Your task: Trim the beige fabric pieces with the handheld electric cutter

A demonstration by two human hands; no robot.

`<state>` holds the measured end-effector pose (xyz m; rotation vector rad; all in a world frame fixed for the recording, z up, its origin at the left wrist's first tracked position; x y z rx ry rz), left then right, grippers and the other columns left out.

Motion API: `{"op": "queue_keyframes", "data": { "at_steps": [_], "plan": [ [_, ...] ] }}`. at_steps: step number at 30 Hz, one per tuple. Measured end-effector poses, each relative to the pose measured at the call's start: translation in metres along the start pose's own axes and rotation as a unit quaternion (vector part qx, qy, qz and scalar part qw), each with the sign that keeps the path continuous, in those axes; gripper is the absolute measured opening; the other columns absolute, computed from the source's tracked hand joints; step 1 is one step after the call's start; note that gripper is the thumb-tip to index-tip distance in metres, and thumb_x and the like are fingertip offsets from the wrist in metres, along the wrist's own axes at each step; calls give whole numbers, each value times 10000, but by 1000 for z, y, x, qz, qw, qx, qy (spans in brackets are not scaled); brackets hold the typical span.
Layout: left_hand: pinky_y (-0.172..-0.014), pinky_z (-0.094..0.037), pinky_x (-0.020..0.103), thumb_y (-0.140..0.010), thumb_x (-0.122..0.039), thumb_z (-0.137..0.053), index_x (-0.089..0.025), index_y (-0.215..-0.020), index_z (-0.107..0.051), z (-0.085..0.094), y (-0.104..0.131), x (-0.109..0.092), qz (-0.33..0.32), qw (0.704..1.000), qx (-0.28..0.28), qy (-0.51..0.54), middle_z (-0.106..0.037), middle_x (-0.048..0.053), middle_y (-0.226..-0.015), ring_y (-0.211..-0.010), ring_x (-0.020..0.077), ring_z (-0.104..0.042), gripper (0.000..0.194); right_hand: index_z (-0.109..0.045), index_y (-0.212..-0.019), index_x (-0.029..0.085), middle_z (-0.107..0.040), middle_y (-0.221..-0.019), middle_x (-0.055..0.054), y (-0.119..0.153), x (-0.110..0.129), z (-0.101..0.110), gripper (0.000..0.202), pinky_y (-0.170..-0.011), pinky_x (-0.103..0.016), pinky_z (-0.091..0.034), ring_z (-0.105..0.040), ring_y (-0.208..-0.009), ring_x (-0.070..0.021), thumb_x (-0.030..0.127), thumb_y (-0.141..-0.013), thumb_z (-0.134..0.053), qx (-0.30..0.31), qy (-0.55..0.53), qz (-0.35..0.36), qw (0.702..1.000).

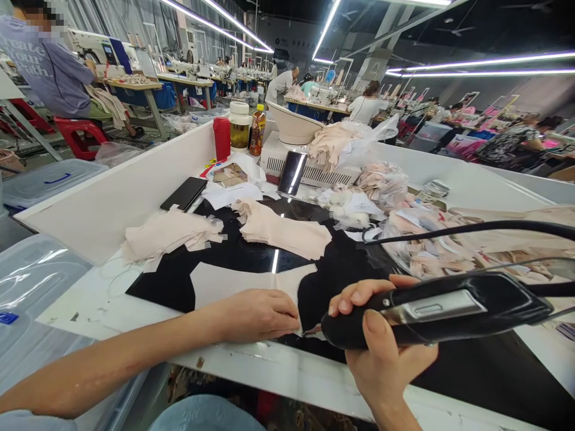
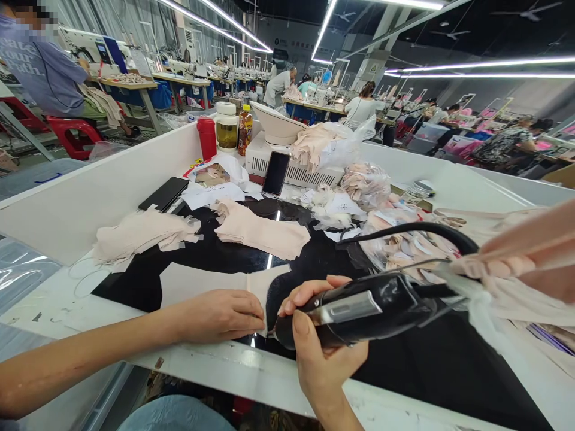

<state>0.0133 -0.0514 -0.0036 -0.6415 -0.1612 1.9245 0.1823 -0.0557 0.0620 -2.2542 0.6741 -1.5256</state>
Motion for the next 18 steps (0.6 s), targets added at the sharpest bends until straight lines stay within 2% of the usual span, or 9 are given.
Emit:
{"op": "queue_keyframes", "data": {
  "at_steps": [6,18],
  "plan": [
    [-990,-544,267,-1078,-173,-549,-176,-1105,-725,2,1,-1,4,1000,0,5,-746,88,-1105,-1059,184,-694,178,-610,-1185,278,-650,-803,43,-4,2,-2,383,-530,-293,-564,-627,-629,-153,224,-857,-799,-19,1,8,1000],
    [-994,-536,263,-1082,-170,-541,-174,-1110,-718,2,0,-1,4,1000,1,13,-747,84,-1119,-1061,184,-692,179,-602,-1194,282,-657,-820,42,-2,-1,-2,360,-552,-307,-571,-640,-649,-149,174,-889,-761,-6,10,-6,1000]
  ]
}}
Point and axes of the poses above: each hand's wrist, its own y-axis away from the middle knuckle, its own z-axis out of the back of the hand, x = y × z, the point moved 4 cm from there along -y, towards the middle knuckle
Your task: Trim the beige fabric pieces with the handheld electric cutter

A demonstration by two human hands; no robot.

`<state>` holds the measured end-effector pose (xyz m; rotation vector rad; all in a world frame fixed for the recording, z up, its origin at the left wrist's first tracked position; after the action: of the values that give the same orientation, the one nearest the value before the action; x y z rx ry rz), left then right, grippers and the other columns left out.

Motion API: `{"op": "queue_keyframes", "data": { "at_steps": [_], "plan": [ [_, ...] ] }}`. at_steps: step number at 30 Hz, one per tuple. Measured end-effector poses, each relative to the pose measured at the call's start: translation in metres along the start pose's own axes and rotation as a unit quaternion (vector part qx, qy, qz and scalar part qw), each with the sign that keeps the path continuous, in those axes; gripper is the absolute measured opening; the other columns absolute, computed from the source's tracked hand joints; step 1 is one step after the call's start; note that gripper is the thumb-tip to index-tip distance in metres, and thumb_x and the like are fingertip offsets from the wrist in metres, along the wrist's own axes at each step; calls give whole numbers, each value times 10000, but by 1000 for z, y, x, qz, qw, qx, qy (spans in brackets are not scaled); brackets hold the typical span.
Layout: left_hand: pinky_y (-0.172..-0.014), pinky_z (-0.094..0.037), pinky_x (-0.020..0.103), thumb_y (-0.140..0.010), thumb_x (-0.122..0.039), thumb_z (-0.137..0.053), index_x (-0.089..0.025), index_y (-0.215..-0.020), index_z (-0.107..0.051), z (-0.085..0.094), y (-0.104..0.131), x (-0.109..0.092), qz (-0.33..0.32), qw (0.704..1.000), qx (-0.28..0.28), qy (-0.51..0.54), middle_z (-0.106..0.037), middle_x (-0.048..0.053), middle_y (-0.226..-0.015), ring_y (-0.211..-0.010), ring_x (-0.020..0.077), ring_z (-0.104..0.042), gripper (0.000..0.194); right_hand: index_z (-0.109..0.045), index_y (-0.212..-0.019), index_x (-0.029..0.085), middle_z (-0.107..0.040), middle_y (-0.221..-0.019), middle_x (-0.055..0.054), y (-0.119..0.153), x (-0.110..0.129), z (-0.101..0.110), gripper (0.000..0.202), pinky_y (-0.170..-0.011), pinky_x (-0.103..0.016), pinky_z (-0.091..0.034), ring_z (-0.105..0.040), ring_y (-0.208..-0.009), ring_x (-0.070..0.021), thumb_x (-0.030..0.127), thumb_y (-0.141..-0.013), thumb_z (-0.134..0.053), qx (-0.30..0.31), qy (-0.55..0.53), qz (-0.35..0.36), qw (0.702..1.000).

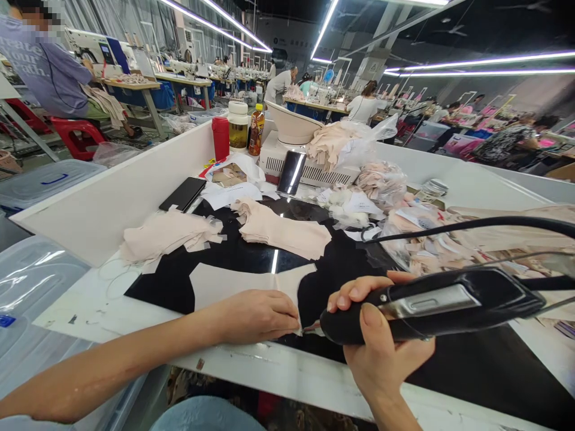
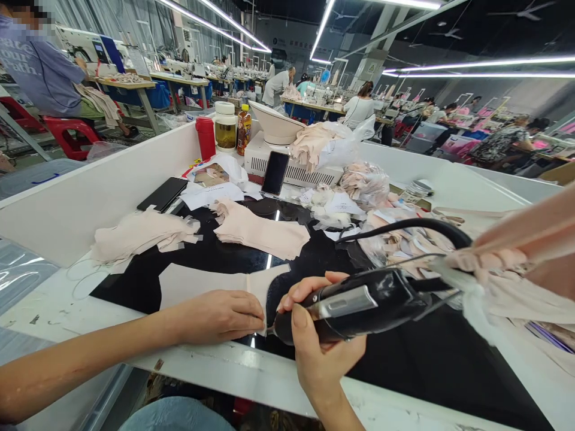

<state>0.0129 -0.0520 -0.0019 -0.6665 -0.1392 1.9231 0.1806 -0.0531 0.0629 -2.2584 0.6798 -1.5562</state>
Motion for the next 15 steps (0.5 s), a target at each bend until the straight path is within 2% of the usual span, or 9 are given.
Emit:
{"op": "queue_keyframes", "data": {
  "at_steps": [6,15],
  "plan": [
    [-982,-546,267,-1069,-159,-559,-178,-1122,-720,0,1,0,-8,1000,-15,3,-747,89,-1102,-1056,185,-695,171,-602,-1164,279,-656,-792,50,0,0,-1,348,-539,-300,-564,-643,-625,-146,165,-881,-768,-13,3,-7,1000],
    [-1019,-527,268,-1093,-179,-523,-174,-1112,-719,-2,1,1,-4,1000,2,-6,-742,87,-1114,-1078,188,-687,197,-614,-1194,269,-670,-822,39,1,-1,-2,358,-554,-304,-583,-646,-647,-147,171,-890,-776,7,-15,7,1000]
  ]
}}
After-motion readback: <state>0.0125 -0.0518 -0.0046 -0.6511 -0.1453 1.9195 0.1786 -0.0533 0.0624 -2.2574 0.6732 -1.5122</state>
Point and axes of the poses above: each hand's wrist, its own y-axis away from the middle knuckle, its own z-axis out of the back of the hand, x = y × z, the point moved 4 cm from there along -y, towards the middle knuckle
